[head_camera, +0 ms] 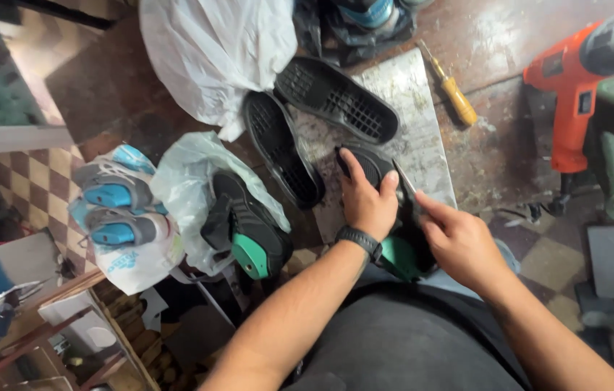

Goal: Repairing a shoe by prying the sole with a tool and using a utility knife to trim components at a workbench.

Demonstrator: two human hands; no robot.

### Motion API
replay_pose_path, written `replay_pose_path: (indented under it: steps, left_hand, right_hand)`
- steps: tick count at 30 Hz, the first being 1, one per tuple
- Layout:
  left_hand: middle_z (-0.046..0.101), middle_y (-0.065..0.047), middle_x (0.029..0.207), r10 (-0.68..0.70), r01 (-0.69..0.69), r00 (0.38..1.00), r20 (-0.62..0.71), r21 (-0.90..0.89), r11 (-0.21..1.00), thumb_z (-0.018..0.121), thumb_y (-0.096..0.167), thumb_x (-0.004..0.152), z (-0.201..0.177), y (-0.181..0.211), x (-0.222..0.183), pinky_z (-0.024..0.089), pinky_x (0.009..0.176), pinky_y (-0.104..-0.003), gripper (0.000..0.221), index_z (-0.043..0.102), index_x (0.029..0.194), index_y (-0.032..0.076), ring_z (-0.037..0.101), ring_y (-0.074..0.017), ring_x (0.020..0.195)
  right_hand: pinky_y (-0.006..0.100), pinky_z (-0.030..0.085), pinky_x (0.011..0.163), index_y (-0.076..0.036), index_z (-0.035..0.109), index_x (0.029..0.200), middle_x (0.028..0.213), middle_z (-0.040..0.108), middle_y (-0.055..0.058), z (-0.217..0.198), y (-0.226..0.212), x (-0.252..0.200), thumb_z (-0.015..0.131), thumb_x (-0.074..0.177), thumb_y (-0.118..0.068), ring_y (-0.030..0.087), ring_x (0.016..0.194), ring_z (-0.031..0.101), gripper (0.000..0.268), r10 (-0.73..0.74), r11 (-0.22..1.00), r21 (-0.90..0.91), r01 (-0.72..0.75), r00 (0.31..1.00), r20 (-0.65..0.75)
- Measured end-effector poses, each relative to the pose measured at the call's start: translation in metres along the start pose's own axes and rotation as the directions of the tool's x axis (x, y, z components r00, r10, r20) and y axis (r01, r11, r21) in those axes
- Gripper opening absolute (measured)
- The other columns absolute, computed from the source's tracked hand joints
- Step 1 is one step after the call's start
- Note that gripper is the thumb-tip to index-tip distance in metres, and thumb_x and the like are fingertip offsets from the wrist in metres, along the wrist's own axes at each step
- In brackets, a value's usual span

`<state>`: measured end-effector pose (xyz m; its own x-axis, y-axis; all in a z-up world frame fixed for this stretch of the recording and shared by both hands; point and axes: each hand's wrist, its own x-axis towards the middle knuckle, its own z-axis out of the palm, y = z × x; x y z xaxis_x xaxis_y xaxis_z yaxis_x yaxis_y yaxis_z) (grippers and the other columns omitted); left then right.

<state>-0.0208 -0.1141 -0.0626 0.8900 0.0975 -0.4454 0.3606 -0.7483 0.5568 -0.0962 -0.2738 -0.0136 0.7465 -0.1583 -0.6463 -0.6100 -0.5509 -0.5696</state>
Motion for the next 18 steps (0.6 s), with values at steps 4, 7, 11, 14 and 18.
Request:
replay_pose_path:
  steps: [4,7,11,14,18]
  left_hand:
    - [0.031,-0.043,0.16,0.033,-0.033,0.999,-0.009,-0.018,0.999,0.068,0.045,0.096,0.006,-0.014,0.005,0.043,0.116,-0.063,0.106,0.006,0.172,0.006,0.044,-0.0578,0.144]
    - [0.03,-0.041,0.161,0.028,-0.027,1.0,0.005,-0.041,0.999,0.067,0.045,0.096,0.005,-0.011,0.004,0.043,0.116,-0.062,0.106,0.004,0.173,0.008,0.044,-0.0561,0.146]
    - [0.011,-0.031,0.175,-0.037,0.044,0.997,0.062,-0.106,0.993,0.063,0.045,0.097,0.006,-0.009,0.0,0.026,0.125,-0.052,0.103,0.0,0.17,0.011,0.018,-0.0487,0.159]
    - [0.026,-0.037,0.166,-0.08,0.081,0.996,0.03,-0.037,0.996,0.064,0.047,0.093,0.011,-0.007,0.007,0.042,0.109,-0.062,0.103,0.005,0.17,0.013,0.04,-0.0579,0.143]
    - [0.044,-0.042,0.15,0.012,-0.012,0.999,-0.046,0.01,1.0,0.069,0.046,0.092,0.014,-0.007,0.01,0.053,0.106,-0.062,0.104,0.012,0.171,0.009,0.058,-0.0581,0.131]
  right_hand:
    - [0.055,0.061,0.075,-0.045,0.069,0.14,0.088,0.078,0.016,-0.006,0.033,-0.002,0.068,0.09,-0.027,0.042,0.09,0.074,0.053,-0.214,0.961,-0.181,0.211,0.977,0.002]
    - [0.052,0.061,0.067,-0.047,0.064,0.143,0.079,0.071,0.013,-0.017,0.036,0.003,0.064,0.095,-0.027,0.04,0.075,0.073,0.052,-0.356,0.858,-0.409,0.311,0.934,-0.035]
    - [0.061,0.054,0.057,-0.04,0.062,0.147,0.08,0.068,0.007,-0.011,0.016,0.013,0.059,0.098,-0.032,0.047,0.073,0.069,0.049,-0.416,0.795,-0.464,0.39,0.908,0.049]
    - [0.06,0.051,0.074,-0.03,0.062,0.15,0.09,0.076,0.02,0.002,0.007,0.014,0.059,0.097,-0.022,0.05,0.084,0.07,0.054,-0.301,0.905,-0.301,0.302,0.952,0.051]
    - [0.056,0.063,0.075,-0.053,0.056,0.15,0.086,0.075,0.014,0.009,0.019,0.007,0.062,0.094,-0.037,0.041,0.085,0.075,0.058,-0.241,0.901,-0.387,0.197,0.968,-0.067]
